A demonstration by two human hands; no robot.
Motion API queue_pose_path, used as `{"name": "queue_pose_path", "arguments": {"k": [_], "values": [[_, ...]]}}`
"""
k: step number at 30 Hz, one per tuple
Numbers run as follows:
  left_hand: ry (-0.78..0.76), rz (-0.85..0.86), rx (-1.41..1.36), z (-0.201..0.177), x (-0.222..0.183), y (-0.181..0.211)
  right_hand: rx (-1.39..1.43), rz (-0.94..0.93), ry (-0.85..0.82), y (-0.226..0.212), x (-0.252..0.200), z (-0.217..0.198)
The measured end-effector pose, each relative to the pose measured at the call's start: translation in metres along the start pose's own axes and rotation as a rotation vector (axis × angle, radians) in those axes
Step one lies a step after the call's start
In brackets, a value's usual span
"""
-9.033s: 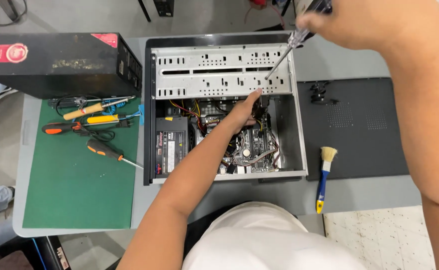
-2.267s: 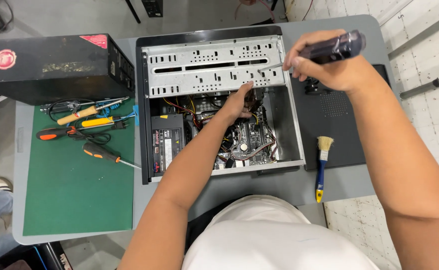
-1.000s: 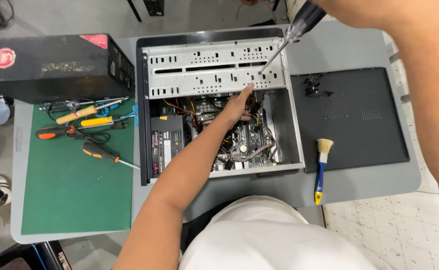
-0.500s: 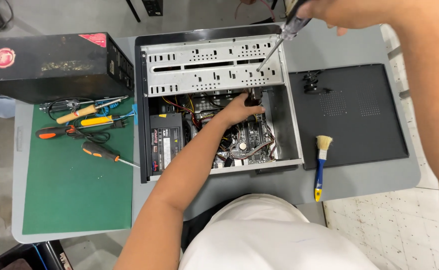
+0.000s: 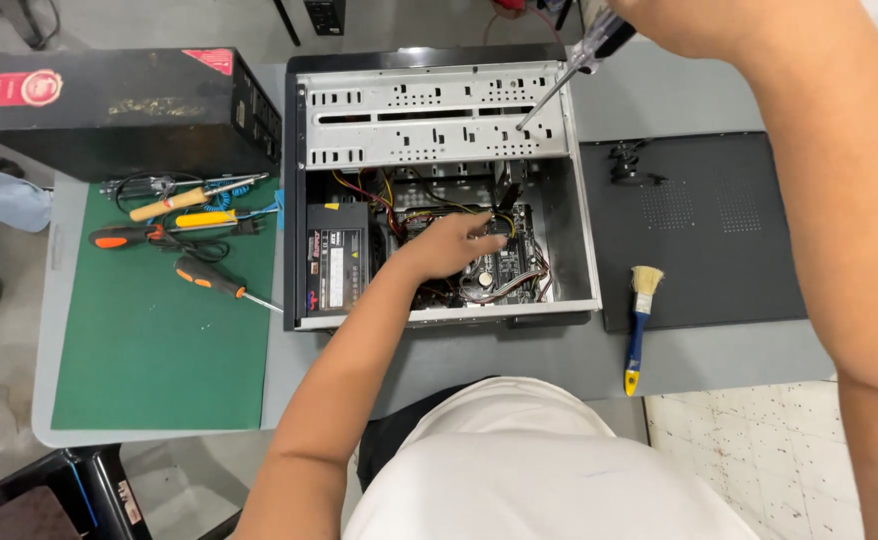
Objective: The person is performing internal cable management and component disassembly inside a desktop computer case using a screwdriver.
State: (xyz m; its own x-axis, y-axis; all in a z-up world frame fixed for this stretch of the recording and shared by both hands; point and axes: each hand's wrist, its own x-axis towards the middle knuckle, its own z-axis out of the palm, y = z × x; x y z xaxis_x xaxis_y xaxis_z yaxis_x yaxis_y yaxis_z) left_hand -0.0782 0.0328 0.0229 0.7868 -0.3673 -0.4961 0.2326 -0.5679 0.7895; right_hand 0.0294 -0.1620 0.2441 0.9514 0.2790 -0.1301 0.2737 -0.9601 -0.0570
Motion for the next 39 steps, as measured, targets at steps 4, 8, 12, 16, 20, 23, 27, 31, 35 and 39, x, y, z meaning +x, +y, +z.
{"name": "queue_pose_path", "arguments": {"k": [4,8,12,16,20,23,27,31,35,39], "values": [[0.135,0.089,-0.107,0.023,-0.040,-0.011,0.058,0.008,0.032,0.016,-0.036,0.014],[0.455,0.306,-0.412,0.042,-0.070,-0.017,0.309,-0.013,0.176,0.039,-0.079,0.043],[0.539,0.326,-0.440,0.054,-0.098,-0.024,0.386,0.129,0.206,0.070,-0.113,0.095],[0.557,0.368,-0.692,0.068,-0.120,-0.044,0.792,0.339,-0.033,0.091,-0.149,0.157],[0.472,0.417,-0.920,0.089,-0.121,-0.084,1.144,0.396,0.106,0.094,-0.187,0.223],[0.394,0.275,-1.048,0.111,-0.116,-0.102,1.280,0.381,0.266,0.043,-0.225,0.239],[0.269,0.305,-0.898,0.124,-0.133,-0.088,1.690,0.324,0.389,-0.037,-0.255,0.296],[0.149,0.437,-0.785,0.117,-0.160,-0.089,1.533,0.209,-0.043,-0.123,-0.266,0.295],[0.228,0.356,-0.726,0.086,-0.194,-0.134,0.714,-0.260,-0.526,-0.174,-0.253,0.260],[0.420,0.068,-0.466,0.030,-0.250,-0.181,0.462,-0.347,-0.643,-0.204,-0.265,0.273]]}}
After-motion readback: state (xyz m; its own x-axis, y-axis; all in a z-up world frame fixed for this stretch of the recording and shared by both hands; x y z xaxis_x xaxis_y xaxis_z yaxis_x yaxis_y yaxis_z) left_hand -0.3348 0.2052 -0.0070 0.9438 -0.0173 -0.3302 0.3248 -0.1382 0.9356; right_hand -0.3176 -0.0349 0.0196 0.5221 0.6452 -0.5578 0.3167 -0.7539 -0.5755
